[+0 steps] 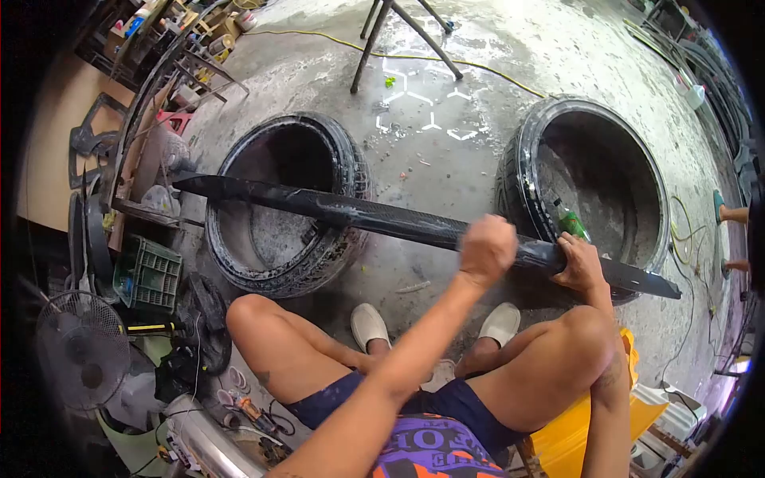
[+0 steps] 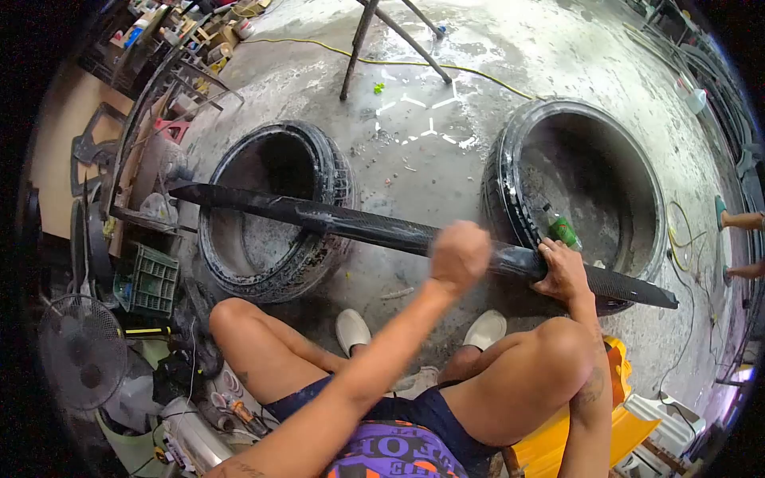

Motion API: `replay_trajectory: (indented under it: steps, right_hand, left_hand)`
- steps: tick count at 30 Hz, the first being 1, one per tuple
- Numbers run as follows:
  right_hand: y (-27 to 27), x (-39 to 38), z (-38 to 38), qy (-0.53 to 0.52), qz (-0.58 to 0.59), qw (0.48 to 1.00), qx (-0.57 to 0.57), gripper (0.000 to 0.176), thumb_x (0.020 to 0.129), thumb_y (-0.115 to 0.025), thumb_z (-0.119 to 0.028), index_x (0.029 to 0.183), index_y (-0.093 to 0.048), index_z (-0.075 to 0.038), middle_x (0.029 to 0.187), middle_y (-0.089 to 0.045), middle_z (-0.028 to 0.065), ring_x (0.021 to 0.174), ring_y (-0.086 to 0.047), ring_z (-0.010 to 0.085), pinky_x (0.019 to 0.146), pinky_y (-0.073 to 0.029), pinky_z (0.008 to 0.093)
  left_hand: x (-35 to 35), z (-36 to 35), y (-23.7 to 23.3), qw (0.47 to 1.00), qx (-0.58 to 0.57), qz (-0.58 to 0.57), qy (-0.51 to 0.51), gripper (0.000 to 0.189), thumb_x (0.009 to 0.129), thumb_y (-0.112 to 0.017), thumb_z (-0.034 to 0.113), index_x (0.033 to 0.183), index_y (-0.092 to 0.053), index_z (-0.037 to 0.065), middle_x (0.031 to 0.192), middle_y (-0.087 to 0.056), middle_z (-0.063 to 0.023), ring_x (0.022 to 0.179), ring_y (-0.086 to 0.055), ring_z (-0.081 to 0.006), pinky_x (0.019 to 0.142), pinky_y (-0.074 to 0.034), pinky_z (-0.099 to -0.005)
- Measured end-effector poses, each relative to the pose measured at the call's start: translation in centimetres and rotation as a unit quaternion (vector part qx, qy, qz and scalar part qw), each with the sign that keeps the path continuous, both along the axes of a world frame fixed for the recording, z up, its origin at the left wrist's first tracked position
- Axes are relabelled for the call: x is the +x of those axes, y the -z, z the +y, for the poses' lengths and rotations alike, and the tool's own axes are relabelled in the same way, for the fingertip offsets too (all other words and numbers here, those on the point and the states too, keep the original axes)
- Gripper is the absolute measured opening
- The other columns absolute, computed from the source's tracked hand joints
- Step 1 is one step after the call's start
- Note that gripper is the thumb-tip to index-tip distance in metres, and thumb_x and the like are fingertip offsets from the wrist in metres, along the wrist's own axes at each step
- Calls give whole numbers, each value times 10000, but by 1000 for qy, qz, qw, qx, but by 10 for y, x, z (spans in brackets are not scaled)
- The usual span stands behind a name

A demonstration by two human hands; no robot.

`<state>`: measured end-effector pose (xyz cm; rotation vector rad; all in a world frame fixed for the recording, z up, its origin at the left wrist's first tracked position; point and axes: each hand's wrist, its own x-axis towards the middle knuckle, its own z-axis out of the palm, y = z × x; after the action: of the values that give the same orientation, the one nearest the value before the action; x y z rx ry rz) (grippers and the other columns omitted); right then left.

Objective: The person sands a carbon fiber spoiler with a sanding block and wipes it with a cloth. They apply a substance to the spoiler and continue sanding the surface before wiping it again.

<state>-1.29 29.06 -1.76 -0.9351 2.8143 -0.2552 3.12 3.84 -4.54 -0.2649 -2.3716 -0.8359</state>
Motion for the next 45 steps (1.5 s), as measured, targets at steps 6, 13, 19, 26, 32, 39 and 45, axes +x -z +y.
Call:
replay_trajectory:
  steps: [6, 13, 19, 26, 32, 39, 45]
  right_hand:
    - [2, 8, -3, 9, 16, 1000, 10, 699, 512, -854, -247, 1129, -595, -46, 1227, -599, 110, 1099, -589, 338, 920, -514, 423]
    - [2, 9, -3, 11, 34, 999, -16, 635, 498, -853, -217, 1058, -615, -35, 1182, -606, 116, 1053, -593, 333, 876, -522, 429]
    - [1, 12, -3, 2, 47, 999, -20, 618, 519, -844, -251, 1051, -591, -60, 1169, -590, 75, 1092, -574, 304, 861, -527, 422]
    - [7, 16, 6, -10, 59, 998, -30, 626, 543, -858, -287, 1054, -584, -51, 1105, -581, 104, 1062, -577, 326, 852, -522, 438]
    - [0, 19, 69, 40, 60, 996, -47, 644, 588, -859, -394, 1063, -588, -53, 1038, -613, 122, 1011, -610, 336, 863, -508, 446]
    - [0, 15, 68, 60, 20, 997, -34, 665, 615, -830, -521, 1054, -628, -63, 1062, -636, 93, 997, -631, 311, 864, -499, 437]
    - [6, 14, 70, 66, 3, 997, -36, 668, 603, -840, -502, 1070, -620, -78, 1104, -639, 87, 998, -634, 303, 857, -494, 426]
  left_hand:
    - [6, -197, 21, 958, -68, -28, -278, 241, 824, -568, 99, 599, -484, 87, 630, -502, -129, 624, -518, -309, 578, -424, -464]
    - [-10, 57, -1, 1000, 6, 3, 14, 215, 775, -596, 180, 592, -511, 103, 645, -528, -108, 667, -552, -294, 592, -424, -441]
    - [1, -145, 12, 980, -99, -23, -170, 213, 746, -608, 148, 561, -508, 117, 580, -483, -109, 568, -530, -284, 535, -427, -437]
    - [-9, 48, -8, 994, -57, 27, 91, 226, 747, -645, 107, 605, -470, 103, 650, -481, -98, 660, -527, -284, 595, -426, -413]
    - [5, -64, -5, 980, -158, -2, 119, 224, 733, -646, 36, 607, -470, 94, 670, -474, -85, 672, -528, -278, 609, -436, -419]
    - [-18, 54, -9, 936, -144, 8, 320, 219, 736, -688, 150, 646, -493, 110, 748, -500, -61, 768, -547, -251, 687, -452, -384]
    - [-32, 54, -9, 917, -137, 26, 374, 209, 740, -686, 153, 652, -498, 121, 753, -500, -39, 776, -542, -234, 683, -448, -371]
